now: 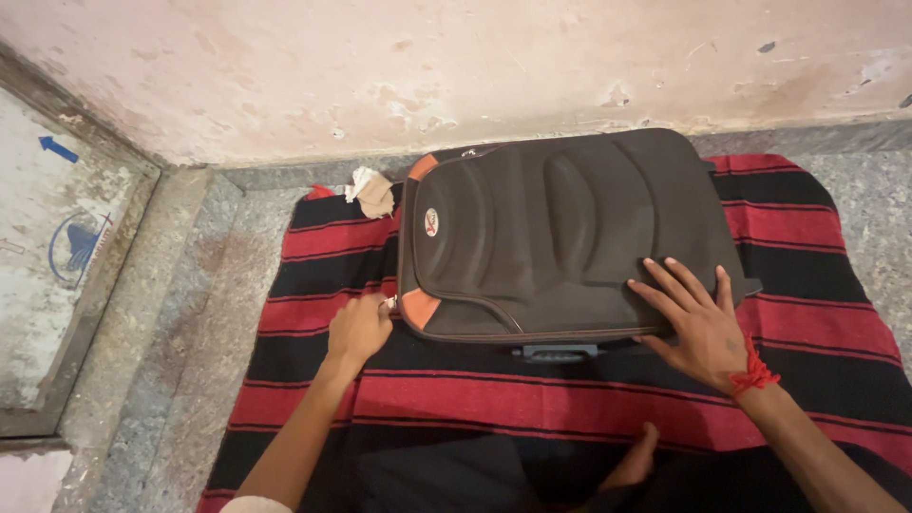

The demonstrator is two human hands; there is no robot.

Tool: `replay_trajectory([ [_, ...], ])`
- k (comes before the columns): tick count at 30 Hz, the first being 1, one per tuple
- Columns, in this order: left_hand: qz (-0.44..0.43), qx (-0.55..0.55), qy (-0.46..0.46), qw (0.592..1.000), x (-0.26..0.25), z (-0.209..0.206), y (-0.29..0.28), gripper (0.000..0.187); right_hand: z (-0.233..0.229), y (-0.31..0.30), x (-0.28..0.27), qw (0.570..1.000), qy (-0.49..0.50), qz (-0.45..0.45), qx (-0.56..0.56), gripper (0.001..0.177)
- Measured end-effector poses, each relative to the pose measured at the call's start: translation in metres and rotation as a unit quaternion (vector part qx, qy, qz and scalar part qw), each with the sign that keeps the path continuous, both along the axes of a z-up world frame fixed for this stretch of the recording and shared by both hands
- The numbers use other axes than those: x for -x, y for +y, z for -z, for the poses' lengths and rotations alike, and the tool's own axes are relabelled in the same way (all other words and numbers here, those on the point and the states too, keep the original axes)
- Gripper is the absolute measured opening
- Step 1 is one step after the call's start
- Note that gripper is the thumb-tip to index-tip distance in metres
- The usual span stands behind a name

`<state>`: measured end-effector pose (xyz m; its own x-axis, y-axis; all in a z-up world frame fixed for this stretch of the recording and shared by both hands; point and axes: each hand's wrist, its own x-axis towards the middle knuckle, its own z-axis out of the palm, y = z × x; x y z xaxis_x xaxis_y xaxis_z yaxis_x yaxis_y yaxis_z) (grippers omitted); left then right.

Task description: The person unzips a suitcase placed on a mat and removes folded clothes. They take out a blue polo shirt, unfold it, and lay it flat on the mat. They then remove a white t-shirt from the suitcase and place it on top of the other clothes inside the bag.

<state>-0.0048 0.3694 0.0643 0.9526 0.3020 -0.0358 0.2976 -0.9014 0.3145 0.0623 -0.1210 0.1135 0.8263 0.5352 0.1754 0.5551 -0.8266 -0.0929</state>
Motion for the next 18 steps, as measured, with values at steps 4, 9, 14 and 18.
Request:
replay_trajectory([
  [4, -0.007, 0.0, -0.001, 1.0, -0.007, 0.003, 0.001, 0.023, -0.001, 0.0, 0.0, 1.0, -0.005, -0.008, -0.012, 0.085],
  [9, -0.021, 0.0, -0.005, 1.0, -0.026, 0.01, 0.006, 0.027, 0.0, 0.001, 0.0, 1.0, -0.005, -0.001, -0.011, 0.083],
  [14, -0.033, 0.039, 0.045, 0.998, -0.056, 0.019, 0.017, 0.027, -0.008, 0.006, 0.001, 1.0, 0.005, 0.004, -0.003, 0.088],
  [18, -0.035, 0.074, 0.028, 0.996, -0.064, 0.021, 0.022, 0.026, -0.027, 0.013, 0.005, 1.0, 0.015, -0.013, -0.021, 0.092],
])
